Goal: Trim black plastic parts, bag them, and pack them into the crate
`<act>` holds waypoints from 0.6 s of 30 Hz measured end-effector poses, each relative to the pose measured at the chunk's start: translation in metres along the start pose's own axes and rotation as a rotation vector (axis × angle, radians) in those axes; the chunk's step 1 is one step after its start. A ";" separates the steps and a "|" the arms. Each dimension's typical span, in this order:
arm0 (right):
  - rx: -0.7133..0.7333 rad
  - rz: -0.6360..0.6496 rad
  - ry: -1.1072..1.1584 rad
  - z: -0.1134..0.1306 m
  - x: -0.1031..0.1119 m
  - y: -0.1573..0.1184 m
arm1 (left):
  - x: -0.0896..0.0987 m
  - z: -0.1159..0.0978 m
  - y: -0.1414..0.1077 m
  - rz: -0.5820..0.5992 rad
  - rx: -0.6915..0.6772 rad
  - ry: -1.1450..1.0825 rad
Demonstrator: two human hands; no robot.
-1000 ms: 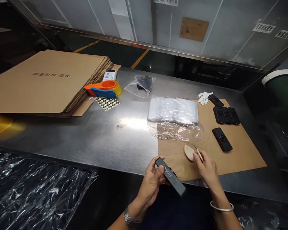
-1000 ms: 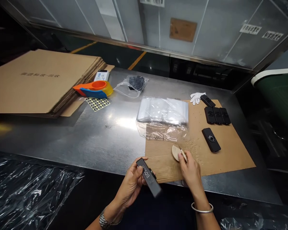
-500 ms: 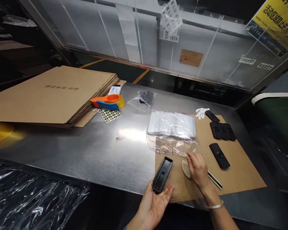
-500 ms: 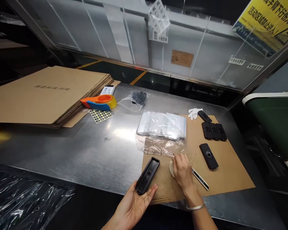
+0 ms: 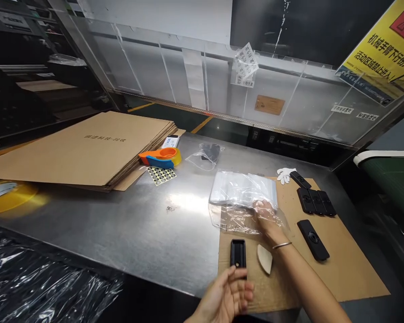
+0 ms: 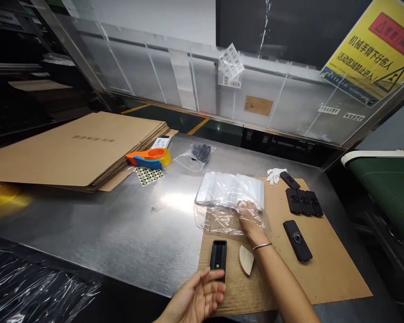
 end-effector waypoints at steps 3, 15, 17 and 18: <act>-0.052 0.033 0.046 -0.003 -0.001 0.005 | -0.025 -0.031 0.026 -0.009 -0.278 0.087; -0.178 0.054 0.323 -0.009 0.016 0.019 | -0.096 -0.073 0.139 0.027 -0.522 0.135; -0.227 0.002 0.361 -0.008 0.019 0.014 | -0.100 -0.071 0.147 0.015 -0.533 0.127; -0.259 -0.033 0.378 -0.007 0.019 0.010 | -0.102 -0.070 0.150 0.008 -0.539 0.123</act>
Point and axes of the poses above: each hand's wrist, its own y-axis towards the middle knuckle, its own x-axis out of the back of the hand, z = x × y, the point moved 2 cm from there along y, towards the middle knuckle, and after that the axes turned 4 degrees about -x, right-handed, at the moved point
